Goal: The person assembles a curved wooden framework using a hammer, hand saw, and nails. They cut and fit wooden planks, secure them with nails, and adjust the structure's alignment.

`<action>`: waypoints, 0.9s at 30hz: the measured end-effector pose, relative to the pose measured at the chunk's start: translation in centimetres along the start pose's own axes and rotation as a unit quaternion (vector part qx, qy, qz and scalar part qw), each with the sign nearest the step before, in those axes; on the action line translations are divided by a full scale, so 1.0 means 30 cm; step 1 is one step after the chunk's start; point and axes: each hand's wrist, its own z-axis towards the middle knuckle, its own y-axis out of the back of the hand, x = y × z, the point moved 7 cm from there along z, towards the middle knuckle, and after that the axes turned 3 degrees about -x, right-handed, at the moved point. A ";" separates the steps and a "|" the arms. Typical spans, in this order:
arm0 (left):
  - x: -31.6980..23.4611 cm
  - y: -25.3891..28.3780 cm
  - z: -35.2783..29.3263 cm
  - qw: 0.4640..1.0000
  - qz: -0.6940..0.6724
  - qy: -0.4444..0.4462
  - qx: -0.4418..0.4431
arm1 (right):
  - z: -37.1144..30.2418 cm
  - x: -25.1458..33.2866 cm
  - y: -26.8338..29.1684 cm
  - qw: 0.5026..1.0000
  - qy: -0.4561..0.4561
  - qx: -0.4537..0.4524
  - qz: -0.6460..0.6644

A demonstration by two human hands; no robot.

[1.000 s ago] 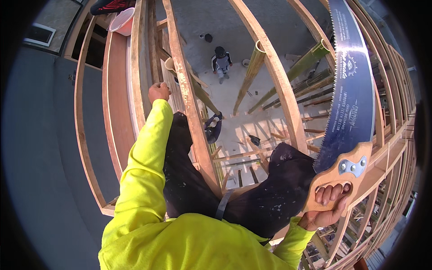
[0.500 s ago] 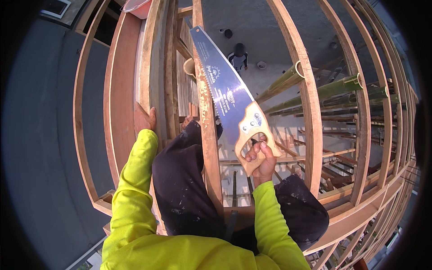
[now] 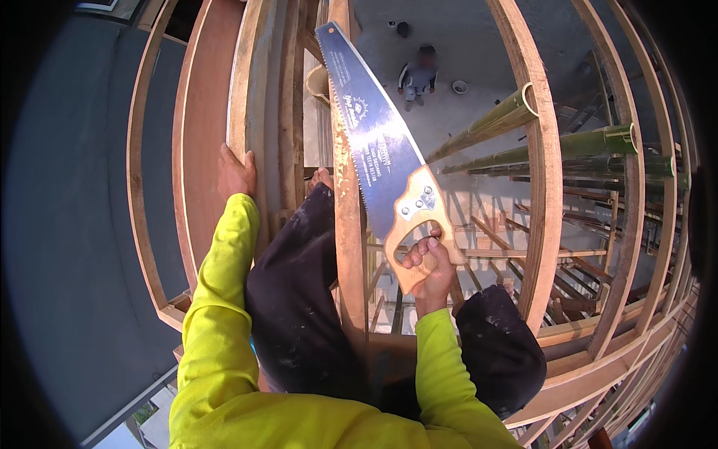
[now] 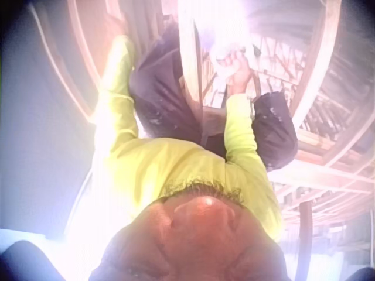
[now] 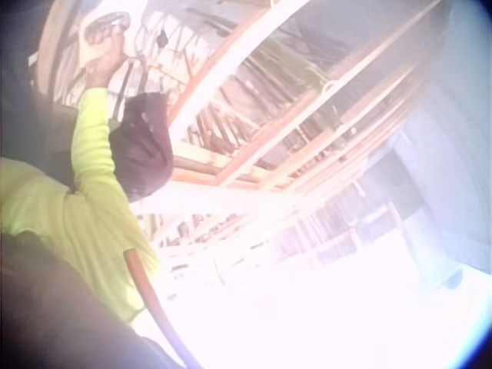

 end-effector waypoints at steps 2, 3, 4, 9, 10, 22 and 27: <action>0.010 -0.009 0.028 1.000 -0.001 -0.008 -0.030 | -0.032 -0.012 0.025 1.000 -0.003 0.015 0.021; 0.002 0.007 0.025 0.992 0.004 -0.060 -0.112 | -0.046 -0.005 0.036 0.999 0.006 0.005 0.043; -0.007 0.021 0.014 0.975 0.008 -0.113 -0.192 | -0.056 0.001 0.043 0.998 0.015 -0.006 0.064; -0.308 0.044 0.116 0.920 -0.353 -0.147 -0.090 | 0.060 0.037 -0.205 0.998 0.020 0.030 0.049; -0.411 0.046 0.167 0.902 -0.402 -0.141 -0.064 | 0.091 0.045 -0.277 0.997 0.052 0.047 0.032; -0.711 0.022 0.139 0.918 -0.369 -0.025 -0.141 | 0.126 0.040 -0.213 0.995 0.061 0.066 0.029; -0.702 0.020 0.140 0.905 -0.401 -0.047 -0.134 | 0.250 0.029 -0.344 0.992 0.081 0.095 0.005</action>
